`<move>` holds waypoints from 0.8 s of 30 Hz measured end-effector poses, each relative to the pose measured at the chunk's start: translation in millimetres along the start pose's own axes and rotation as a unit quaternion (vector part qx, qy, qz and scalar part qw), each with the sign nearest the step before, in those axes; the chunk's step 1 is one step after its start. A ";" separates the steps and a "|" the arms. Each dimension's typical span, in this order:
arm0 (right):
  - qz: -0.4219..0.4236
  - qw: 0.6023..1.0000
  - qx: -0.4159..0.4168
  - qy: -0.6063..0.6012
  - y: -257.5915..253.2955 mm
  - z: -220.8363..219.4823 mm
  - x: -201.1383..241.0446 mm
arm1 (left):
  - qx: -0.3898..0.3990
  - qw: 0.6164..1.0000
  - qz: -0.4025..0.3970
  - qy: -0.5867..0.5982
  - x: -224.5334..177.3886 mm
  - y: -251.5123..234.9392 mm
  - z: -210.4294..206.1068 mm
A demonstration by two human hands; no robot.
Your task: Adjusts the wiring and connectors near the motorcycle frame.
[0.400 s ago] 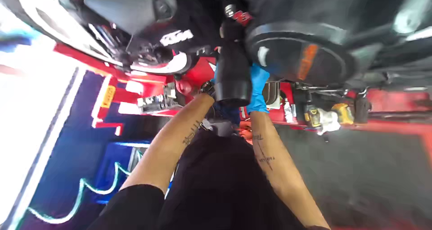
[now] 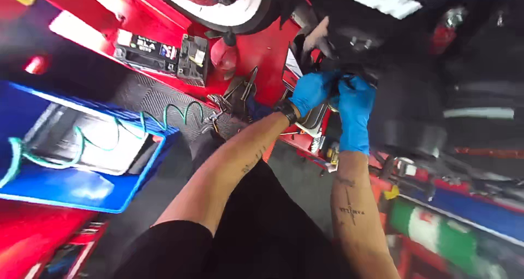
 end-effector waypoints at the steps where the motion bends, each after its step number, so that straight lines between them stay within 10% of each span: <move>1: -0.133 0.990 0.039 -0.033 -15.8 10.0 42.9 | -0.020 0.999 0.005 0.029 9.3 -6.4 -9.1; 4: -0.196 0.980 0.018 -0.007 -21.3 9.9 82.2 | -0.088 0.989 -0.005 0.115 19.5 -11.8 -31.1; 10: -0.085 0.978 0.000 0.189 -19.1 13.7 64.8 | -0.161 0.950 0.035 0.264 12.2 -5.5 -60.7; 15: 0.001 0.949 0.023 0.314 -27.3 24.8 54.5 | -0.201 0.842 0.163 0.473 3.0 -13.6 -65.2; 24: 0.131 0.939 -0.005 0.318 -28.7 31.6 26.1 | -0.188 0.774 0.172 0.579 8.4 -18.1 -64.0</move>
Point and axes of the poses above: each hand's wrist, its own y-axis away from the middle knuckle, its own z-axis out of the back of the hand, x = y × z, the point moved 1 cm from there along -y, towards the middle knuckle, and after that the axes turned 9 degrees about y, right-handed, at the moved point
